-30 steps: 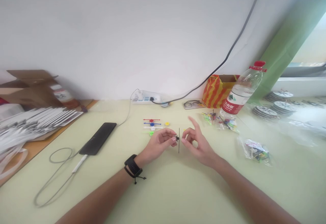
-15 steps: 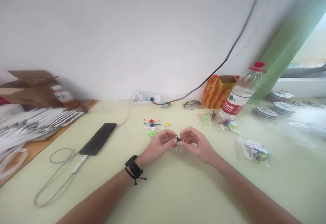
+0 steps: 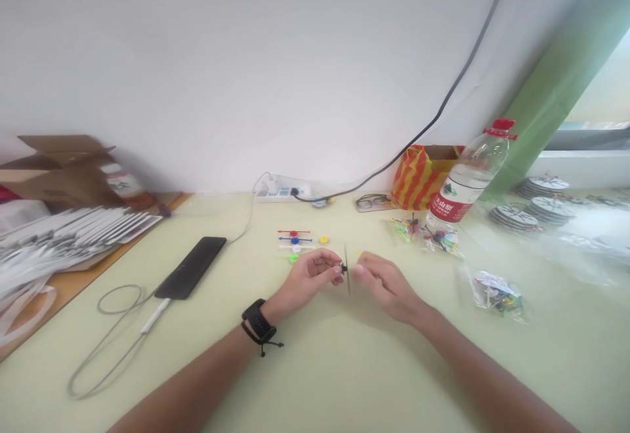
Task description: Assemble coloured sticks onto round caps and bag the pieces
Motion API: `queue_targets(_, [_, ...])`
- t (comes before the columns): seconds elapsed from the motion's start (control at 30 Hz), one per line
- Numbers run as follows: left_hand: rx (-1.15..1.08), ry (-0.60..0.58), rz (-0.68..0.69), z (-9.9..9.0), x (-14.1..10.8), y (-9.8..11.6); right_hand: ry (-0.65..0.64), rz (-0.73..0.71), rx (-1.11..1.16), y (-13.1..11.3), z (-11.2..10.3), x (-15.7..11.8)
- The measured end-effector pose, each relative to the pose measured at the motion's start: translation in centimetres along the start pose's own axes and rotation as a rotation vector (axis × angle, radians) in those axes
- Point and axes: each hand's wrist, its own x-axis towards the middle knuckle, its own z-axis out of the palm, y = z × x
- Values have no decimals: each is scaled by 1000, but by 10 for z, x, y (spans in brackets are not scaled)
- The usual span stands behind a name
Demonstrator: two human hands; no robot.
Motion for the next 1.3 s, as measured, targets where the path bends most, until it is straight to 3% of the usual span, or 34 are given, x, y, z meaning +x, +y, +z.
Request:
queue_targets(0.1, [2, 14, 3, 0, 0, -1, -71, 44, 64, -1, -2, 3])
queue_targets(0.3, [16, 18, 9, 1, 0, 1, 32, 69, 168, -7, 2, 5])
queue_targets(0.63, [-4, 0, -9, 1, 0, 2, 16, 64, 185, -9, 5, 3])
queue_targets(0.87, [1, 15, -9, -1, 1, -1, 143, 62, 273, -11, 2, 3])
queue_targets(1.07, [18, 49, -20, -2, 2, -4, -236, 45, 335, -14, -10, 5])
queue_targets(1.3, [13, 27, -18, 0, 1, -3, 16, 117, 268, -7, 0, 7])
